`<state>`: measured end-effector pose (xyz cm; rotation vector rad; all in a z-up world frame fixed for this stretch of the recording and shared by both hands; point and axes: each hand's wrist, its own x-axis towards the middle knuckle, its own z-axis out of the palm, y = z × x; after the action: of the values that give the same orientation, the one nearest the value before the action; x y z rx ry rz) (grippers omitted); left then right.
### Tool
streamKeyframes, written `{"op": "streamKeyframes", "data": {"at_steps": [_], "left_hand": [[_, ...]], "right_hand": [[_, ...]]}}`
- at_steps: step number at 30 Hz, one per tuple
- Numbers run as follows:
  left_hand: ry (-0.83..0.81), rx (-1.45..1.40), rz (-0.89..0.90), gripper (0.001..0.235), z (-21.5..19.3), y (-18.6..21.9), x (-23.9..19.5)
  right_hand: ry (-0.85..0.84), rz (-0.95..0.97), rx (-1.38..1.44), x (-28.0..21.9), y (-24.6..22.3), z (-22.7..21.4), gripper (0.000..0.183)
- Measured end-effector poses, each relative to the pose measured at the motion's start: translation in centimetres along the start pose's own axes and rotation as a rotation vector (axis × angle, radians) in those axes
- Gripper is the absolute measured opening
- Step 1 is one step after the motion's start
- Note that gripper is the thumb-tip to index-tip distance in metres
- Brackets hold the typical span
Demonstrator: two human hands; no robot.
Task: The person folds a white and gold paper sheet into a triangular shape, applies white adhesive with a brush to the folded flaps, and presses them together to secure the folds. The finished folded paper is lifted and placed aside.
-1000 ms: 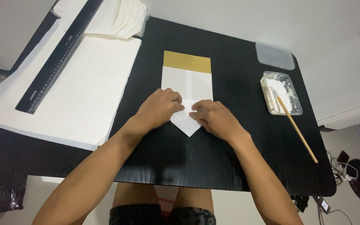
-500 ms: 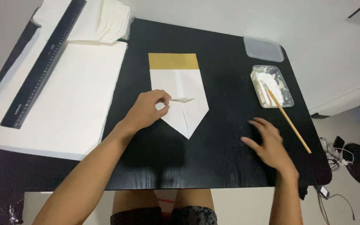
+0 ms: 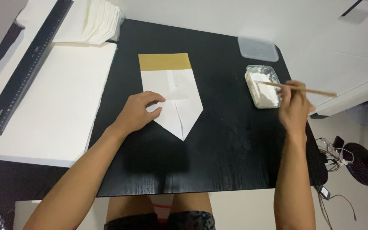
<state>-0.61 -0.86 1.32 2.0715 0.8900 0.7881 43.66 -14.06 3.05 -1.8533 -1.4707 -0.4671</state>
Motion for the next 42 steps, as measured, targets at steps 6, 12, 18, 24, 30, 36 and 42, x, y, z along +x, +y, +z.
{"op": "streamKeyframes", "data": {"at_steps": [6,12,18,24,30,36,42], "left_hand": [[0.013,0.050,0.123,0.026,0.5,-2.2,0.6],[0.000,0.035,0.103,0.026,0.3,-2.0,0.7],[0.010,0.042,0.126,0.027,0.4,-2.2,0.7],[0.002,0.033,0.135,0.028,0.4,-2.0,0.7],[0.026,0.056,0.196,0.024,0.8,-2.9,1.2],[-0.008,0.096,0.153,0.027,0.8,-3.1,2.9],[-0.022,0.081,0.193,0.026,0.9,-3.9,4.9]], "right_hand": [[0.102,0.148,-0.075,3.8,-1.6,-1.2,0.028],[0.053,0.185,-0.221,3.6,1.0,1.9,0.036],[0.051,0.157,-0.056,3.0,0.3,0.6,0.025],[0.037,0.057,0.143,2.3,0.3,0.4,0.019],[0.039,0.024,0.189,1.8,-1.0,-0.6,0.016],[0.068,-0.006,0.137,2.0,0.1,-0.1,0.018],[-0.020,0.075,0.050,2.2,0.1,-0.2,0.019]]}}
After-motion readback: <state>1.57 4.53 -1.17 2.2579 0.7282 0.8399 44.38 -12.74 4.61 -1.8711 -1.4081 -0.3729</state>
